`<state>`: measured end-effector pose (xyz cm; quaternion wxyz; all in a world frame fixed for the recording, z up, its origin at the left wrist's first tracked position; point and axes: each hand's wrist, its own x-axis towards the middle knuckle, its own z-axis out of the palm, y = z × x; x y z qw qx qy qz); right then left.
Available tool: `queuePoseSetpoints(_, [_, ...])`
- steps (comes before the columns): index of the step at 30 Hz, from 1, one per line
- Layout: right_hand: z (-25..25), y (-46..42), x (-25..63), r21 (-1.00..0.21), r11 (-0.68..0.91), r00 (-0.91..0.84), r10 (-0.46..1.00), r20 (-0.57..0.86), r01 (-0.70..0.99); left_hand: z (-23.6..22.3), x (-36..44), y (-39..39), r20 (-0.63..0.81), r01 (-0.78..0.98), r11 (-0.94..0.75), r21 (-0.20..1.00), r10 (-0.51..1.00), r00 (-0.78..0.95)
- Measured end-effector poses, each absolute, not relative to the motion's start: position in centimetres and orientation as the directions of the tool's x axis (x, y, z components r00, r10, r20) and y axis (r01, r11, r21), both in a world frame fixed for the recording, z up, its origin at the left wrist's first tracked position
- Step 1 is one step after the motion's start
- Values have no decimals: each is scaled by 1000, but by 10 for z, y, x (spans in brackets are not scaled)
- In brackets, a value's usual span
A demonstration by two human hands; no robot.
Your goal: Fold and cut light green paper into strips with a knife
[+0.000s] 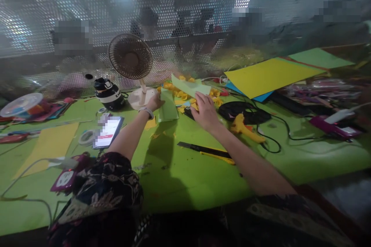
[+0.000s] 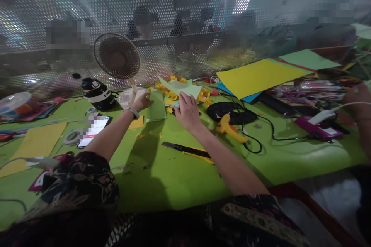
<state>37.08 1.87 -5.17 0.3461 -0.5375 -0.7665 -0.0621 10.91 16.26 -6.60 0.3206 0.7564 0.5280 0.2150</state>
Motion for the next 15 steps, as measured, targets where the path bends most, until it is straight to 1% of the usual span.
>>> queuePoseSetpoints(2, [-49, 17, 369, -264, 428, -208, 782, 588, 864, -66, 111, 152, 78, 693, -241, 679, 963, 259])
queuePoseSetpoints(4, [-45, 13, 366, -249, 453, -243, 777, 580, 856, -64, 110, 137, 212, 721, -267, 640, 963, 169])
queuePoseSetpoints(7, [-34, -3, 356, -207, 559, -364, 735, 572, 803, -54, 97, 108, 440, 719, -388, 577, 889, 127])
queuePoseSetpoints(9, [-27, -23, 347, -173, 662, -486, 679, 550, 729, -42, 79, 84, 555, 686, -481, 547, 821, 133])
queuePoseSetpoints(12, [-18, -60, 334, -143, 804, -668, 565, 484, 577, -22, 41, 36, 648, 626, -596, 503, 739, 182])
queuePoseSetpoints(15, [-17, -96, 329, -130, 902, -787, 423, 449, 411, -10, 7, -20, 633, 590, -659, 466, 714, 298])
